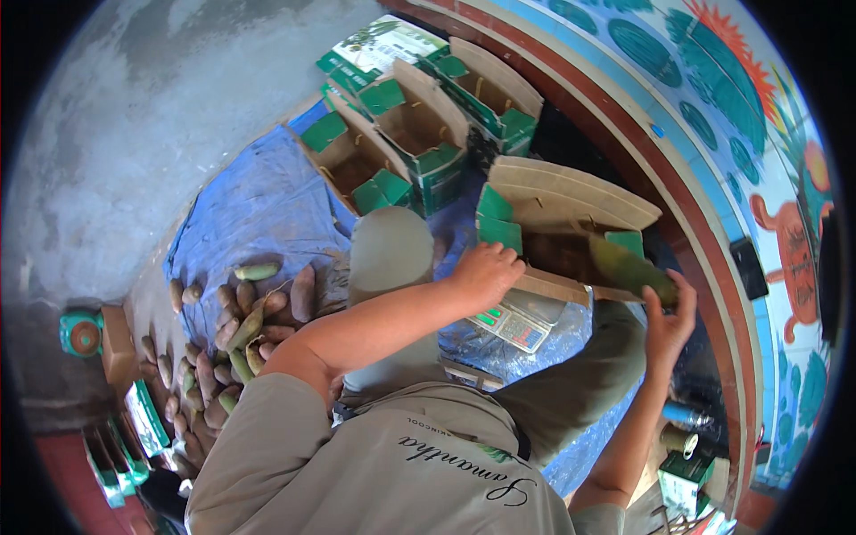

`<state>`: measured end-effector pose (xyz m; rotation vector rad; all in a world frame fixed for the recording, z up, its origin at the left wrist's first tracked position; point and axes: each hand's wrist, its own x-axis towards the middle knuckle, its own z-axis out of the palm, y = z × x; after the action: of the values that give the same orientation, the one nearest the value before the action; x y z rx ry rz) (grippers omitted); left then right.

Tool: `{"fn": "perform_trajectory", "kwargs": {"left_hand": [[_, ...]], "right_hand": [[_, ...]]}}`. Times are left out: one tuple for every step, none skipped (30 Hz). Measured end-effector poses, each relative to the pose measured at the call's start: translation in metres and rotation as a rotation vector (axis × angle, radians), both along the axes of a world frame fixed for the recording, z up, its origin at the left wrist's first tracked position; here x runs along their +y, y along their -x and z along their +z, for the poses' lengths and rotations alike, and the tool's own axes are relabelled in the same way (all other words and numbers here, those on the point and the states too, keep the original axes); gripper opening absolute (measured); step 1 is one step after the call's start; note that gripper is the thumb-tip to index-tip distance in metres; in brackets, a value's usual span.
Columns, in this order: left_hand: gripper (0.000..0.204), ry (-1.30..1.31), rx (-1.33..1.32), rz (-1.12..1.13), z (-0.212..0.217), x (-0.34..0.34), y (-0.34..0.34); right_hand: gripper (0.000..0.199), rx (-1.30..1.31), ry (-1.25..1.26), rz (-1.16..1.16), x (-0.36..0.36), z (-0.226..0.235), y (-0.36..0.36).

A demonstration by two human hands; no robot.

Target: Picking up vegetables from the floor, weighing them on a scale, and packing them into cardboard boxes.

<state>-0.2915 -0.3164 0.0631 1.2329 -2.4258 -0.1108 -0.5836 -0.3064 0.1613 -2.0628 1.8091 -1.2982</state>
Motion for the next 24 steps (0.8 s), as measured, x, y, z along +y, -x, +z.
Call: {"fn": "perform_trajectory", "kwargs": {"left_hand": [[0.007, -0.003, -0.001, -0.005, -0.002, -0.001, 0.000], [0.007, 0.000, -0.004, 0.016, -0.002, -0.001, 0.002], [0.007, 0.007, 0.001, 0.007, -0.002, -0.001, 0.004], [0.007, 0.016, 0.008, -0.005, -0.002, -0.002, 0.006], [0.006, 0.021, 0.004, -0.006, -0.002, -0.002, 0.006], [0.006, 0.026, 0.003, 0.007, -0.002, -0.003, 0.006], [0.005, 0.007, -0.001, 0.015, -0.002, -0.002, 0.005], [0.005, -0.011, -0.005, 0.020, -0.002, -0.003, 0.006], [0.005, -0.008, -0.003, 0.027, -0.003, -0.003, 0.006], [0.005, 0.011, -0.010, 0.029, -0.005, -0.004, 0.005], [0.005, 0.032, -0.013, 0.025, -0.005, -0.004, 0.006], [0.005, 0.035, -0.012, 0.025, -0.005, -0.004, 0.007], [0.005, 0.014, -0.013, 0.028, -0.004, -0.004, 0.007], [0.005, -0.010, -0.018, 0.036, -0.005, -0.004, 0.005], [0.005, -0.010, -0.021, 0.042, -0.005, -0.003, 0.004], [0.005, -0.032, -0.020, 0.037, -0.005, -0.003, 0.006], [0.006, -0.057, -0.024, 0.039, -0.006, -0.004, 0.006], [0.006, -0.055, -0.028, 0.042, -0.006, -0.004, 0.006], [0.006, -0.022, -0.005, 0.033, -0.007, -0.005, 0.007], [0.006, 0.012, 0.019, 0.023, -0.007, -0.005, 0.007], [0.006, 0.017, 0.020, 0.024, -0.006, -0.006, 0.008], [0.007, -0.010, 0.006, 0.034, -0.006, -0.006, 0.006], [0.008, -0.038, -0.007, 0.039, -0.006, -0.006, 0.007], [0.008, -0.036, -0.011, 0.035, -0.006, -0.006, 0.007]], "right_hand": [[0.041, 0.028, -0.026, 0.047, -0.012, -0.011, -0.010], [0.041, 0.122, -0.120, 0.004, -0.021, -0.018, -0.020], [0.040, 0.180, -0.144, 0.049, -0.028, -0.027, -0.025], [0.040, 0.240, -0.165, 0.091, -0.036, -0.034, -0.031], [0.040, 0.240, -0.158, 0.106, -0.041, -0.040, -0.037], [0.039, 0.281, -0.198, 0.119, -0.044, -0.046, -0.041], [0.038, 0.325, -0.241, 0.134, -0.046, -0.050, -0.044], [0.038, 0.328, -0.237, 0.143, -0.048, -0.053, -0.045], [0.035, 0.290, -0.206, 0.140, -0.049, -0.055, -0.044], [0.033, 0.250, -0.177, 0.138, -0.050, -0.059, -0.043], [0.033, 0.252, -0.174, 0.140, -0.050, -0.062, -0.035], [0.029, 0.254, -0.173, 0.105, -0.049, -0.066, -0.022], [0.025, 0.256, -0.172, 0.071, -0.045, -0.068, -0.013], [0.022, 0.195, -0.142, 0.038, -0.039, -0.063, -0.009], [0.019, 0.132, -0.113, 0.006, -0.032, -0.056, -0.003], [0.016, 0.140, 0.001, -0.058, -0.021, -0.053, 0.013], [0.015, 0.115, 0.019, -0.111, -0.008, -0.046, 0.026], [0.014, 0.155, 0.075, -0.202, 0.006, -0.044, 0.044], [0.014, 0.069, 0.099, -0.289, 0.023, -0.049, 0.066], [0.015, 0.091, 0.112, -0.355, 0.043, -0.055, 0.092], [0.017, 0.050, 0.164, -0.373, 0.064, -0.071, 0.117], [0.018, 0.109, 0.091, -0.443, 0.088, -0.088, 0.131], [0.019, 0.170, 0.016, -0.519, 0.114, -0.107, 0.145], [0.022, 0.173, -0.057, -0.592, 0.144, -0.137, 0.152]]}}
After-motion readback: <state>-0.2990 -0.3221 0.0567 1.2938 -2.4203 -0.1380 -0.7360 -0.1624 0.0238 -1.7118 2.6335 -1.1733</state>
